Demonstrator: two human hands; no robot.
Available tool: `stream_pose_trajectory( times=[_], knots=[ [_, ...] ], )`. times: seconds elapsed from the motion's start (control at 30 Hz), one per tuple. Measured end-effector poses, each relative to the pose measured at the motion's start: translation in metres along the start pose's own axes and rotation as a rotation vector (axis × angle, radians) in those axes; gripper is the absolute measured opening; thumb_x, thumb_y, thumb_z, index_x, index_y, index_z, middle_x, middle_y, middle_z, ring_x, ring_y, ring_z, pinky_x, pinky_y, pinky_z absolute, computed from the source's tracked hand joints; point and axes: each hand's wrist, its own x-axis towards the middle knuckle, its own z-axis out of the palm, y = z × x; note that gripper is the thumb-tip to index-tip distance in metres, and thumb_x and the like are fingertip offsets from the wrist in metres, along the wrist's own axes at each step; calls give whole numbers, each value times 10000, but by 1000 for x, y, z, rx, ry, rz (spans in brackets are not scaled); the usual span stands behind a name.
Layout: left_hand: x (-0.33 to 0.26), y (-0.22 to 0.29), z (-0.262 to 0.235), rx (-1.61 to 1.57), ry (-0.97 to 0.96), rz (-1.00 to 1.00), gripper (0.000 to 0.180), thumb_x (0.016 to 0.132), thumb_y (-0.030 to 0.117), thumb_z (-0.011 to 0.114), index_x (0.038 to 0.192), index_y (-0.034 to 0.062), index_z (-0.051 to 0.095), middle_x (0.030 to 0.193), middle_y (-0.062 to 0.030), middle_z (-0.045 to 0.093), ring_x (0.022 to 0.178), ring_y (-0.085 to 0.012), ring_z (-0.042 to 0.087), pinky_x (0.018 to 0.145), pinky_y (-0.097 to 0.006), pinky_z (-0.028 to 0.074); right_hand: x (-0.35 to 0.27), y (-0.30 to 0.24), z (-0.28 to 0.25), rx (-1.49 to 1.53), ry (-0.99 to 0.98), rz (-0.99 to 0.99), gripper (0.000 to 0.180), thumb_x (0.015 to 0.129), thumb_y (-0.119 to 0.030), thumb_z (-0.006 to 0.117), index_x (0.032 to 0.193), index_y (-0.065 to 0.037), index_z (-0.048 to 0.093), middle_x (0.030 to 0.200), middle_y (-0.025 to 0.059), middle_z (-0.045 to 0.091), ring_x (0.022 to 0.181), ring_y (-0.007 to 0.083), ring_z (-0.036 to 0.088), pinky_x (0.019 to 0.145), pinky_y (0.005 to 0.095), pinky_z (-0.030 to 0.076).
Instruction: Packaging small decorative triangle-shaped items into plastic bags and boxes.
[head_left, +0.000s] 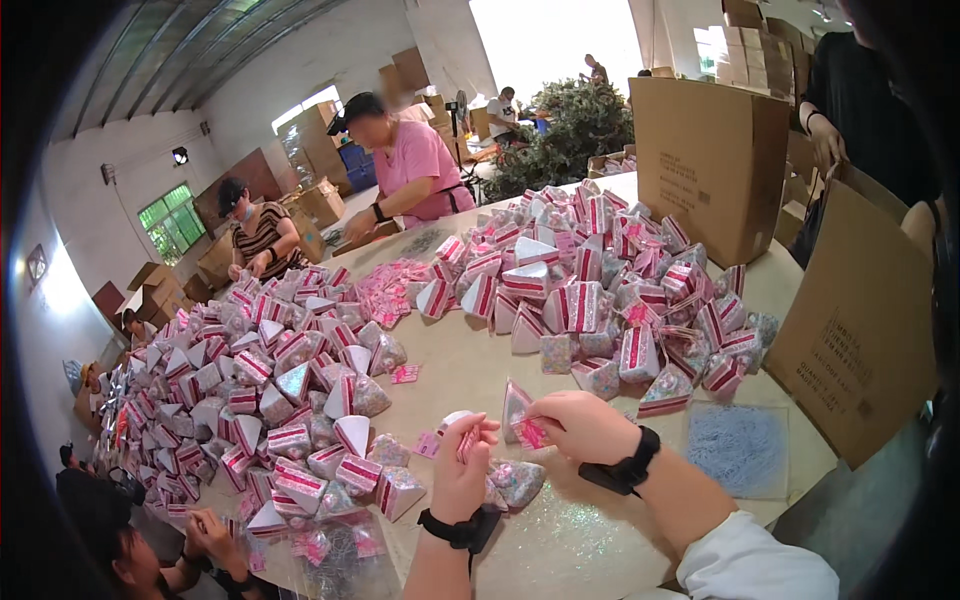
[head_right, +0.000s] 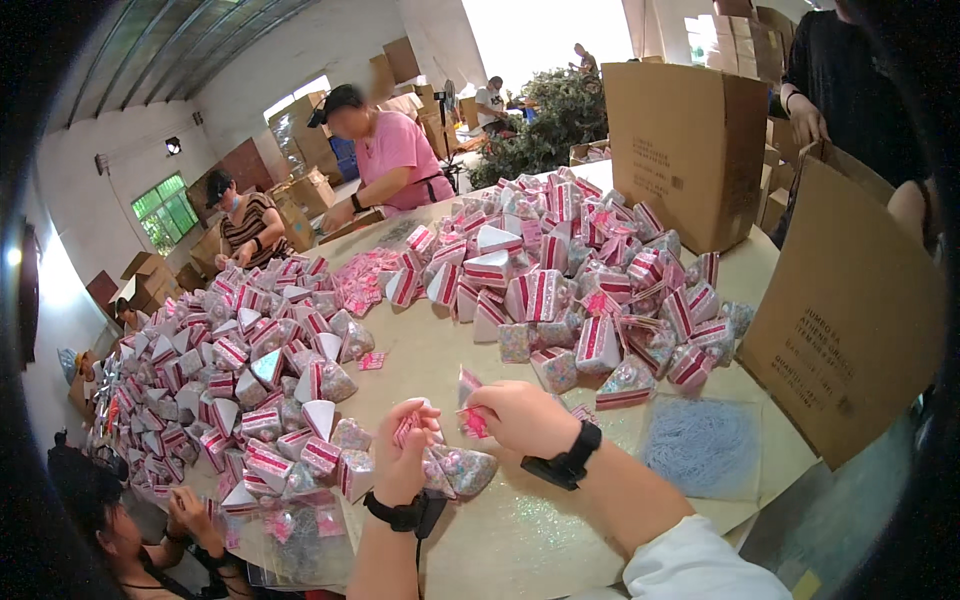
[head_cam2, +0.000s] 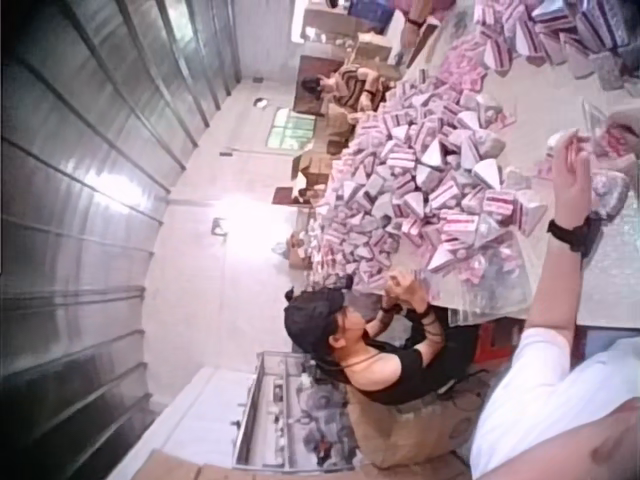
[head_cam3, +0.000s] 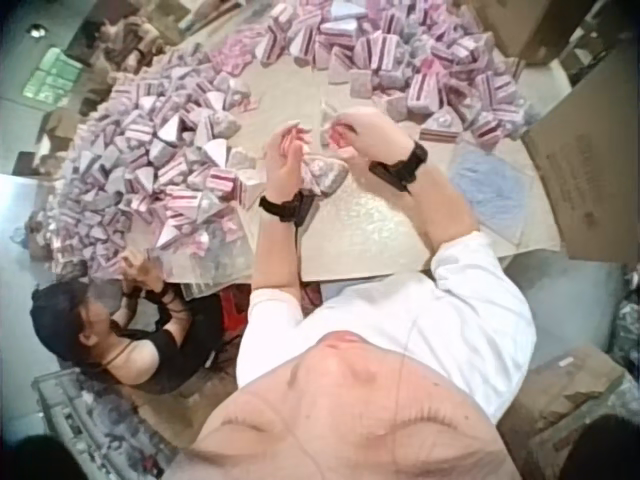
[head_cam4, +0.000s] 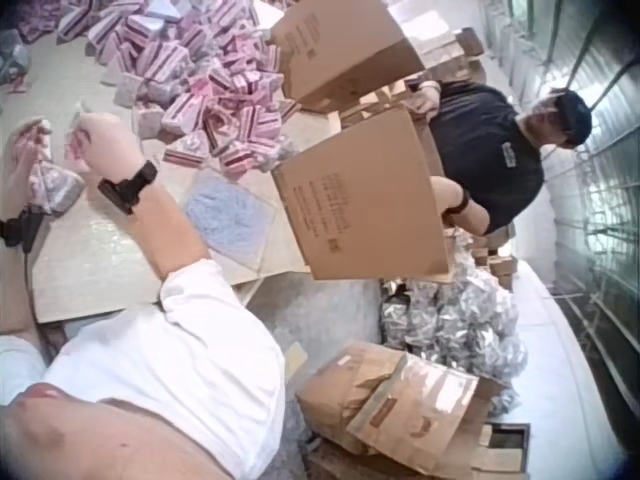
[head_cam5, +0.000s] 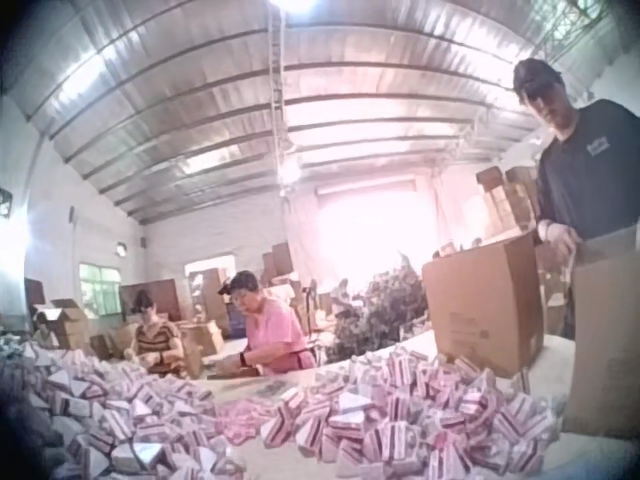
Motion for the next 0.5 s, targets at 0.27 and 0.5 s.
stream_pose_trajectory(
  times=[0.27,0.5],
  knots=[
    [18,10,23,-242,-89,-191,683,917,589,409,1196,-28,493,1038,-189,625,818,-200,641,735,-305,531,-15,-54,-39,34,-302,-181,168,838,-181,601,980,-94,582,707,118,597,655,326,605,598,409,479],
    [5,-2,31,-551,-449,-399,780,892,647,371,1253,-42,437,1104,-124,582,952,-152,589,814,-280,491,-18,-50,-39,85,-179,-399,125,830,-187,630,918,-110,588,733,89,604,629,282,601,550,377,471]
  ],
)
